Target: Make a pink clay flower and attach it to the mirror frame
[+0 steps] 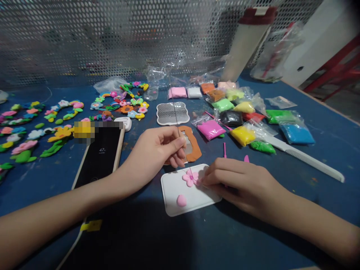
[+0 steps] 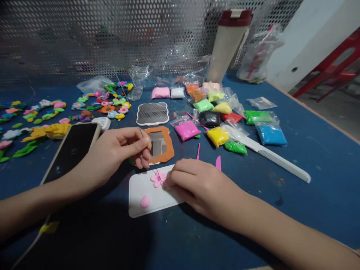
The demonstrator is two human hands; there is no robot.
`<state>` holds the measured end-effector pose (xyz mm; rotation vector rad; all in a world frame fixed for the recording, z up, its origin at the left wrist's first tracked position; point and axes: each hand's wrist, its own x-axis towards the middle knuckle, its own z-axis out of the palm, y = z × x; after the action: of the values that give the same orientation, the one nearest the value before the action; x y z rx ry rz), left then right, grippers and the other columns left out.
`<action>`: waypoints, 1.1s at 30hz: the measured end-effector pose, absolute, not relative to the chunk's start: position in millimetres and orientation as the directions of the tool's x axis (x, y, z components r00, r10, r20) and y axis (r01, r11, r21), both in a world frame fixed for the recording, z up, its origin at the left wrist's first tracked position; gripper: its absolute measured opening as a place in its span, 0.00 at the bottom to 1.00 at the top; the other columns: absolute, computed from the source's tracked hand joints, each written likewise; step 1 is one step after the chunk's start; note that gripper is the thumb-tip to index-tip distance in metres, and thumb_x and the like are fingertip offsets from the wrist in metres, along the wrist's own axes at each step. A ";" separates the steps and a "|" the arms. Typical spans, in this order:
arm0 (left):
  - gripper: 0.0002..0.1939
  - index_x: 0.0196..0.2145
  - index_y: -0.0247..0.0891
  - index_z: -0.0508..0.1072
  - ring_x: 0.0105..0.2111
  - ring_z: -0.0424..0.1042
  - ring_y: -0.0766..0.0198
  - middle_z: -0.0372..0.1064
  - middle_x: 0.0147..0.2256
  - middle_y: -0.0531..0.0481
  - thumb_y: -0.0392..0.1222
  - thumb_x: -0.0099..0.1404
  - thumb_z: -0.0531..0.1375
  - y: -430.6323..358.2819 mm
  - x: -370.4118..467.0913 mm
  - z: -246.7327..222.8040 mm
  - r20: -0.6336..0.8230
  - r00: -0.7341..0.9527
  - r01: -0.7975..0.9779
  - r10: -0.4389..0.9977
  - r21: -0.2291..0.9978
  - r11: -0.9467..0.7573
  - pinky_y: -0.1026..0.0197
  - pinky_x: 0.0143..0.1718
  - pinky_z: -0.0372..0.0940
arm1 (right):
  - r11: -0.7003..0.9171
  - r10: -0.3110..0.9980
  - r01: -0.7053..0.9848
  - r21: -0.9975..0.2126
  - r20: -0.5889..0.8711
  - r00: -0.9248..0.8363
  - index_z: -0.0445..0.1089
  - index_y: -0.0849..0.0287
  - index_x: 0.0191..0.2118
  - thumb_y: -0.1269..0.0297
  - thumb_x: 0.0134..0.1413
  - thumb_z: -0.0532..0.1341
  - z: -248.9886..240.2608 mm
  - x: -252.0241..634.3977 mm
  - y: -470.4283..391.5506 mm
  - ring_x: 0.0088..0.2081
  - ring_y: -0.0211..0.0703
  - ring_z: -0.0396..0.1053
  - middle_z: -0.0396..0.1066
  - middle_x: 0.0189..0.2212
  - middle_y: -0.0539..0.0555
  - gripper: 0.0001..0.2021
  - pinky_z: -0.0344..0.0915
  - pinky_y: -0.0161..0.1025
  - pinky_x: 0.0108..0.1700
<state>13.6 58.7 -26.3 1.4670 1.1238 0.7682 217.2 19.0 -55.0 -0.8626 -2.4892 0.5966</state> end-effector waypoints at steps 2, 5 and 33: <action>0.11 0.22 0.34 0.68 0.20 0.70 0.70 0.68 0.20 0.54 0.39 0.62 0.59 58.3 14.0 -25.9 -0.116 0.347 0.240 0.931 0.970 0.032 0.70 0.21 0.65 | 0.717 0.652 0.468 -0.517 0.258 -0.713 0.70 0.62 0.35 0.71 0.63 0.50 -54.7 217.3 18.6 0.34 0.40 0.69 0.71 0.30 0.57 0.12 0.65 0.34 0.35; 0.11 0.23 0.34 0.69 0.20 0.70 0.69 0.68 0.20 0.54 0.38 0.62 0.57 57.5 14.4 -25.4 -0.128 0.354 0.248 0.927 0.968 0.039 0.69 0.22 0.65 | 0.719 0.649 0.465 -0.516 0.260 -0.715 0.70 0.62 0.35 0.71 0.63 0.50 -55.8 218.4 17.9 0.34 0.40 0.69 0.71 0.31 0.57 0.11 0.65 0.34 0.35; 0.11 0.24 0.37 0.70 0.21 0.69 0.71 0.67 0.22 0.56 0.38 0.64 0.56 47.2 13.3 -12.1 0.149 0.320 0.261 0.936 0.936 -0.238 0.70 0.24 0.65 | 0.647 0.740 0.467 -0.602 0.349 -0.575 0.68 0.57 0.38 0.74 0.57 0.56 -45.4 221.6 13.4 0.35 0.37 0.70 0.71 0.33 0.52 0.07 0.66 0.33 0.37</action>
<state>13.3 47.2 -12.1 1.7049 1.0860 0.9620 221.6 13.4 -45.4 -0.9358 -2.2788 0.6090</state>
